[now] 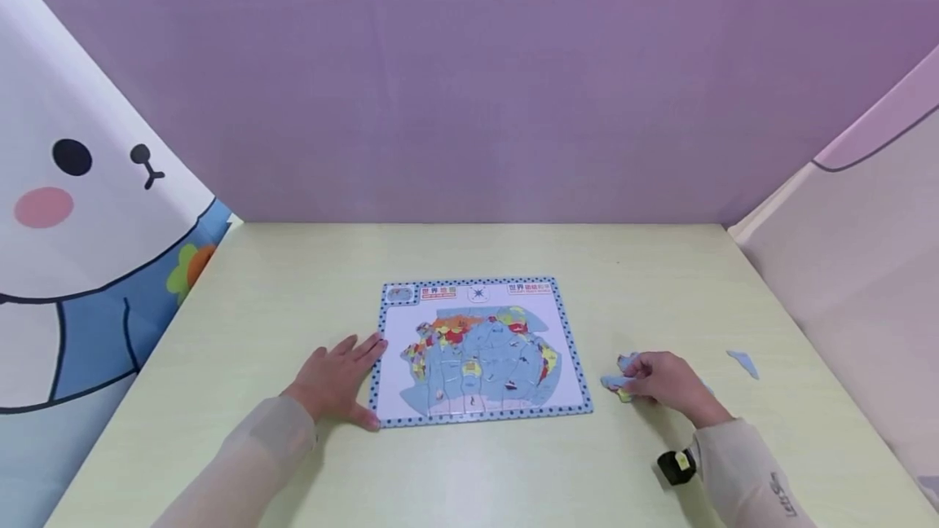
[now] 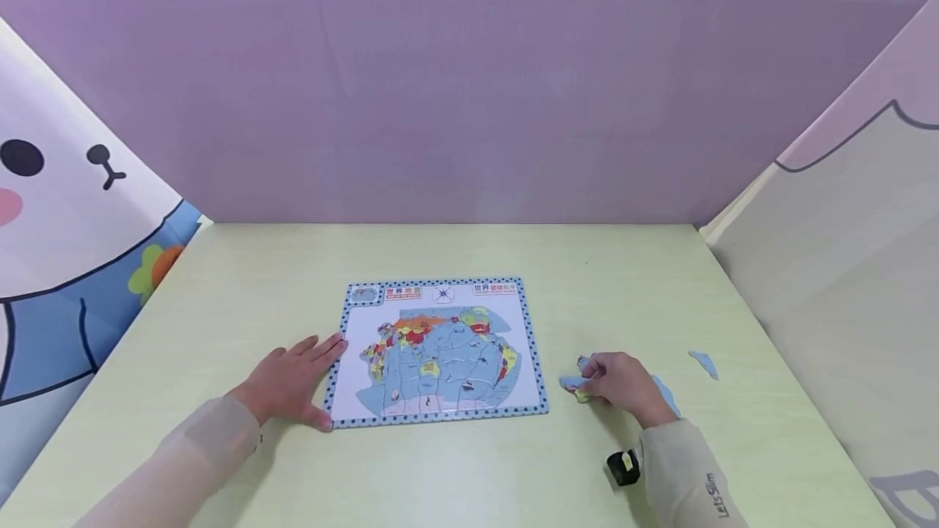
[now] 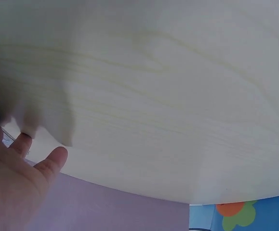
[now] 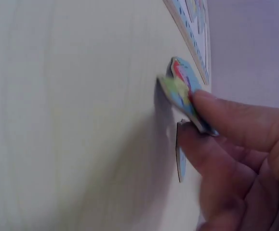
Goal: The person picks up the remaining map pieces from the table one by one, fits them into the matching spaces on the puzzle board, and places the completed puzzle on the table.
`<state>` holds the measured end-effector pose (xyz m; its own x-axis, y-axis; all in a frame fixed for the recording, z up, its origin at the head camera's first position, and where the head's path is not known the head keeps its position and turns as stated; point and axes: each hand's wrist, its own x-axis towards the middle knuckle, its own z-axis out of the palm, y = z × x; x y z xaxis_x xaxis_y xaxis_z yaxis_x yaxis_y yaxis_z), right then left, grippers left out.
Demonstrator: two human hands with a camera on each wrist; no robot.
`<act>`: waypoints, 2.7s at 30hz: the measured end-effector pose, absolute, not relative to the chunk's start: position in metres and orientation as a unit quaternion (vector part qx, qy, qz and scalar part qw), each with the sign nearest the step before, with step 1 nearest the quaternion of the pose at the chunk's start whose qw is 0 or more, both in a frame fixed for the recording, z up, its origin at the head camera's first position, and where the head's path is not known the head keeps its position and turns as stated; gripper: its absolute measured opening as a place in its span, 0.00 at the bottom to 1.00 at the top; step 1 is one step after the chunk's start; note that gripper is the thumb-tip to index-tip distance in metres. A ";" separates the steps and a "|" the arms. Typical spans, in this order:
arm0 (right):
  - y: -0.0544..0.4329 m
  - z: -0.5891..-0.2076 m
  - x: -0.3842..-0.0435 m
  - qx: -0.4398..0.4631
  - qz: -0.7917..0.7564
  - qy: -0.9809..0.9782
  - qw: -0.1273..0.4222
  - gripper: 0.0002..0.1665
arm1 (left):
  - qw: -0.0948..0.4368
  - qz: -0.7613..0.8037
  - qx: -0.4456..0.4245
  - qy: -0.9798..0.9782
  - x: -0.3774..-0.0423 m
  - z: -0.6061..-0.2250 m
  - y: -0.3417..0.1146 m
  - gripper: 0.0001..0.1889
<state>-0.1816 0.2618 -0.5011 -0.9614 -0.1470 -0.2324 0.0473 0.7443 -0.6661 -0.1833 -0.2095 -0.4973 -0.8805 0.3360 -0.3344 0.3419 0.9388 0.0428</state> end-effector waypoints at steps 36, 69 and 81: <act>0.141 -0.474 -0.241 -0.138 -0.366 0.901 0.186 0.14 | 0.160 -0.011 0.179 0.971 -0.185 -0.500 -0.207 0.59; 0.002 -0.483 -0.272 -0.286 -0.305 0.887 0.196 0.06 | 0.165 -0.009 0.170 0.972 -0.172 -0.499 -0.194 0.59; -0.015 -0.482 -0.274 -0.277 -0.289 0.887 0.229 0.06 | 0.153 -0.011 0.169 0.974 -0.170 -0.501 -0.194 0.59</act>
<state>-0.2739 -0.0155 -0.4817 -0.7423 -0.6233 -0.2461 -0.3586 0.6797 -0.6398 -0.1699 -0.1942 -0.5011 -0.8962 0.3251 -0.3019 0.3318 0.9429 0.0301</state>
